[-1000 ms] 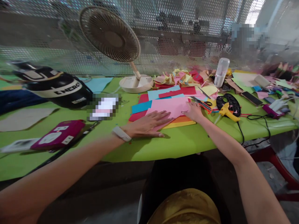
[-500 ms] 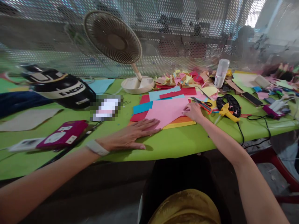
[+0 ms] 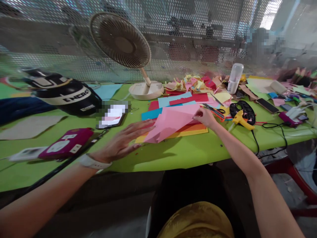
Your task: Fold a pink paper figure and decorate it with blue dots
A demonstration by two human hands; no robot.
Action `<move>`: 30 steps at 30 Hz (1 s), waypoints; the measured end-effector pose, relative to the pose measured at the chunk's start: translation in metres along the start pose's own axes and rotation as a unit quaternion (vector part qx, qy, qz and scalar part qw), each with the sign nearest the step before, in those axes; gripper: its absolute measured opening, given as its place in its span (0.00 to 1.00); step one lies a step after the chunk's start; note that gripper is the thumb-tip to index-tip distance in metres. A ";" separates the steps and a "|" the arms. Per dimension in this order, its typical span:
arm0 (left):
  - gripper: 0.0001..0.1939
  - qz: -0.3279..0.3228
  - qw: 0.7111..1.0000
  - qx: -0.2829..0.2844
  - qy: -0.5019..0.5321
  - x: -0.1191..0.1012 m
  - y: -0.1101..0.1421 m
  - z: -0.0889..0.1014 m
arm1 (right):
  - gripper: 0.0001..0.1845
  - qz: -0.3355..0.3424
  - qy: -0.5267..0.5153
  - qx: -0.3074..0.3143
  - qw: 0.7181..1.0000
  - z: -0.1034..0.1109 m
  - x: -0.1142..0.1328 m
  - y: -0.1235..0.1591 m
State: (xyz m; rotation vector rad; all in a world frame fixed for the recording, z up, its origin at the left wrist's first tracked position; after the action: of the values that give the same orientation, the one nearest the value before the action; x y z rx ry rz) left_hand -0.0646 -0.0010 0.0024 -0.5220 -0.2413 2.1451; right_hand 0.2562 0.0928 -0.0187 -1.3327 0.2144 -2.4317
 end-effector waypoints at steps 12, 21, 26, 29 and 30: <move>0.21 0.248 0.887 -0.033 0.388 -0.031 -0.028 -0.022 | 0.28 -0.040 -0.361 -0.071 0.929 0.019 0.011 0.001; 0.22 0.343 0.578 -0.021 0.741 -0.052 -0.075 -0.071 | 0.23 -0.029 -0.435 -0.075 0.897 0.027 0.028 0.009; 0.10 0.337 0.537 -0.212 0.744 -0.039 -0.094 -0.068 | 0.21 -0.018 -0.425 0.022 0.905 0.023 0.036 0.012; 0.08 0.355 0.511 -0.291 0.727 -0.021 -0.102 -0.063 | 0.19 -0.007 -0.410 0.083 0.908 0.014 0.038 0.015; 0.08 0.356 0.509 -0.304 0.723 -0.016 -0.105 -0.061 | 0.18 -0.003 -0.406 0.107 0.908 0.011 0.039 0.016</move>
State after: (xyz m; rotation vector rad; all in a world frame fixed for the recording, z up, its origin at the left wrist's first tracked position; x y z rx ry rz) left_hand 0.0477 0.0465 -0.0105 -2.9794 0.2759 1.3753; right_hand 0.2497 0.0632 0.0132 -2.0725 -0.2647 -1.6358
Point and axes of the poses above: each hand's wrist, its own y-axis away from the middle knuckle, its own z-axis out of the back of the hand, x = y × z, the point moved 4 cm from there along -y, towards the middle knuckle, and after that the axes turned 3 degrees about z, right-handed, at the moved point
